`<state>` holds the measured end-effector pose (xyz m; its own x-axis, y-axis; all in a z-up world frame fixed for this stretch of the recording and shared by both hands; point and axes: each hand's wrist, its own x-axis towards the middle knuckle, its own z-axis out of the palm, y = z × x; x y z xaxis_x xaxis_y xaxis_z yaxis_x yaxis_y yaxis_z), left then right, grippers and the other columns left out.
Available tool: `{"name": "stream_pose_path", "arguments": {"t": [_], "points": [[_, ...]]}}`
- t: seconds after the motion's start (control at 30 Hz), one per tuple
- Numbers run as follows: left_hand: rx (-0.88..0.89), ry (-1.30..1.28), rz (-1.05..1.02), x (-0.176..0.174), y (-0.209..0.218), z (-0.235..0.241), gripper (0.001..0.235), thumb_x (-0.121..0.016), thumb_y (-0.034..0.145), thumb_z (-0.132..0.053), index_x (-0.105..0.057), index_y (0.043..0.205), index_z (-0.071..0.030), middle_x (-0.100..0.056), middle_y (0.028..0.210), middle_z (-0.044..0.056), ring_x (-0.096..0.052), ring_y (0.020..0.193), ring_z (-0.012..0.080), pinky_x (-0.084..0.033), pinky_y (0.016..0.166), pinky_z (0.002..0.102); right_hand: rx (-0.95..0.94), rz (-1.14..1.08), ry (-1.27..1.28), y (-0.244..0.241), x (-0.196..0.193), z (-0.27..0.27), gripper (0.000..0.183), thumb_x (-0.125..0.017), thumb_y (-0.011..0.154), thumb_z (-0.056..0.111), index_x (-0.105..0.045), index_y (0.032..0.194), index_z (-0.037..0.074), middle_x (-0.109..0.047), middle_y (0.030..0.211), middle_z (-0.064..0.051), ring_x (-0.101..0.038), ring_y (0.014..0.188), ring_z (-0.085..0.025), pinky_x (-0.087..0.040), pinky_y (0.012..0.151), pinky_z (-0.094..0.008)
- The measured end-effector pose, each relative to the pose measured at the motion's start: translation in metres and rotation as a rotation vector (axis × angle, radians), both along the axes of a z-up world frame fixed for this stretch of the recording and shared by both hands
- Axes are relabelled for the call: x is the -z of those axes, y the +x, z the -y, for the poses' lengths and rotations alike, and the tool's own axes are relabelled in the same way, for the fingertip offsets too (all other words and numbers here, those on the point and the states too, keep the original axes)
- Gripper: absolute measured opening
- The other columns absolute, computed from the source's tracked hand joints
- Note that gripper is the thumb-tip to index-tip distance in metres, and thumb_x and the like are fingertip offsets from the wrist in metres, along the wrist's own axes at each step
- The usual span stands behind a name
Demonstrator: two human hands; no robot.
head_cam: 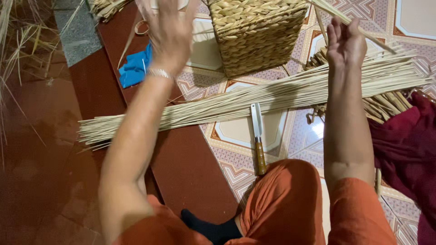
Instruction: The person sits on the floor and uses a knife to split long bamboo strips into thinner strands. They hold the strips with one hand and carefully shave or split them with the knife in the other hand, repeating the process for multiple strips.
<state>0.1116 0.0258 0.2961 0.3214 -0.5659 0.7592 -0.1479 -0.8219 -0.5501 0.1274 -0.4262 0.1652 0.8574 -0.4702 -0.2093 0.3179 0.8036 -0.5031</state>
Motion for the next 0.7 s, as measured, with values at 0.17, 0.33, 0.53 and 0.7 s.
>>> {"name": "stream_pose_path", "arguments": {"t": [0.17,0.33,0.53,0.7], "points": [[0.208,-0.254,-0.699,0.072,-0.037,0.013,0.047,-0.082,0.076,-0.007,-0.064,0.120,-0.006,-0.052,0.135,0.022,-0.048,0.127,0.0385,-0.041,0.098,0.055,-0.036,-0.060,-0.192,0.053,0.029,0.031,0.030,-0.060,0.101,0.015,-0.056,0.108,-0.013,-0.069,0.101,-0.026,-0.081,0.096,-0.039,-0.070,0.086,-0.047],[0.158,-0.546,-0.989,0.130,-0.022,0.008,0.035,-0.084,0.075,-0.014,-0.072,0.108,-0.010,-0.059,0.121,0.016,-0.053,0.118,0.0349,-0.044,0.093,0.050,-0.105,-0.060,-0.190,0.058,0.046,0.063,0.031,-0.058,0.104,0.016,-0.057,0.118,-0.011,-0.070,0.106,-0.025,-0.079,0.102,-0.037,-0.067,0.092,-0.045],[0.118,-0.637,-1.276,0.182,-0.033,0.012,0.021,-0.078,0.087,-0.019,-0.073,0.105,-0.010,-0.063,0.117,0.012,-0.057,0.116,0.0314,-0.046,0.103,0.044,0.017,-0.124,-0.070,0.053,0.041,0.062,0.032,-0.066,0.099,0.015,-0.065,0.112,-0.015,-0.071,0.104,-0.028,-0.083,0.093,-0.037,-0.068,0.085,-0.043],[0.217,-0.642,-1.366,0.219,-0.050,0.012,0.022,-0.078,0.084,-0.018,-0.075,0.103,-0.007,-0.066,0.114,0.013,-0.060,0.114,0.0322,-0.044,0.104,0.043,-0.045,0.197,-0.166,0.088,0.052,0.081,0.025,-0.072,0.106,0.010,-0.063,0.113,-0.012,-0.068,0.108,-0.026,-0.077,0.090,-0.033,-0.068,0.079,-0.039]]}}
